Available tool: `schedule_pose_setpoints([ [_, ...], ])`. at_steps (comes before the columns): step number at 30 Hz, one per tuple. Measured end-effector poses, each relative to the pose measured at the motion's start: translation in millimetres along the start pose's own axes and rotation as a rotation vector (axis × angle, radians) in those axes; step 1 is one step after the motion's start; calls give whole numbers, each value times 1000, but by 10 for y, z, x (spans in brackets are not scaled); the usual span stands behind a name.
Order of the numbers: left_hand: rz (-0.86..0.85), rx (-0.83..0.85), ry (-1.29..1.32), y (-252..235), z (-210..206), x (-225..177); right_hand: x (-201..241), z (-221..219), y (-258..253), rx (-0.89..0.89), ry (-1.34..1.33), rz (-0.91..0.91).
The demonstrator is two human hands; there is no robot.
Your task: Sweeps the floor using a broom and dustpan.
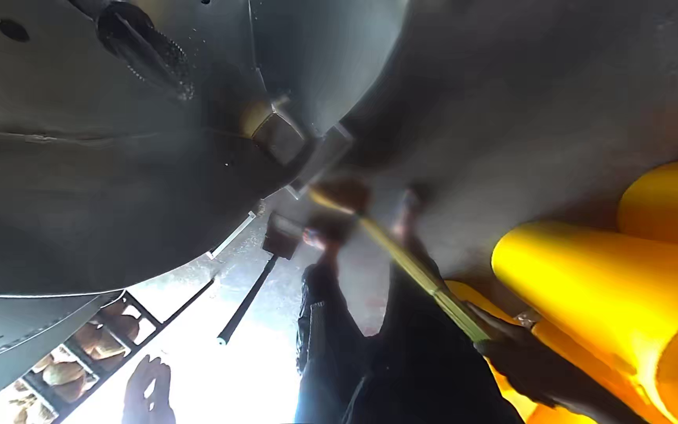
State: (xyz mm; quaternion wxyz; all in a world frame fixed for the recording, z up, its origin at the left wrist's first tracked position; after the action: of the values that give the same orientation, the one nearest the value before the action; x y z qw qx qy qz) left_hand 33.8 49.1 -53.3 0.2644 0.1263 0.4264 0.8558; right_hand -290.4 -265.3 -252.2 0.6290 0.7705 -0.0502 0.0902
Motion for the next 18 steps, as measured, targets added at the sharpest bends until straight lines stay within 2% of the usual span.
schedule_pose_setpoints([
  [1, 221, 14, 108, -499, 146, 650, -8, -34, 114, 11, 23, 17],
  [3, 86, 248, 373, -1847, 415, 2179, 91, -121, 214, 55, 49, 39],
  [4, 72, 291, 478, -2431, 440, 2738, 199, -179, 183, 80, 74, 75],
  [5, 103, 301, 574, -2839, 382, 3056, 352, -245, 94, 111, 105, 133],
  [6, 152, 312, 632, -3083, 272, 3176, 550, -330, -43, 141, 145, 208],
  [8, 227, 383, 674, -3297, -9, 3160, 1023, -583, -428, 196, 224, 314],
  [10, 261, 507, 670, -3385, -294, 3106, 1425, -871, -984, 227, 280, 262],
  [13, 291, 605, 647, -3441, -656, 2994, 1803, -1294, -1875, 168, 356, 162],
  [16, 269, 706, 726, -3487, -998, 3014, 1761, -1603, -2415, 110, 422, 144],
  [18, 262, 765, 724, -3487, -1132, 3155, 1522, -1586, -2417, 44, 492, 102],
])
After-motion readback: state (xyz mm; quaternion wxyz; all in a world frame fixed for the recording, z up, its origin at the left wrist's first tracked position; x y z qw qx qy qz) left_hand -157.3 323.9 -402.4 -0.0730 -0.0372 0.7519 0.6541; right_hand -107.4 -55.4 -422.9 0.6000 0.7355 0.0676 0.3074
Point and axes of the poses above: each hand's wrist, its own y-axis away from the middle knuckle, its own z-axis out of the back of the hand, x = y × z, the point moved 8 cm from there along -y, towards the middle knuckle, and after that the axes turned 11 degrees about x, right-handed, at the moved point
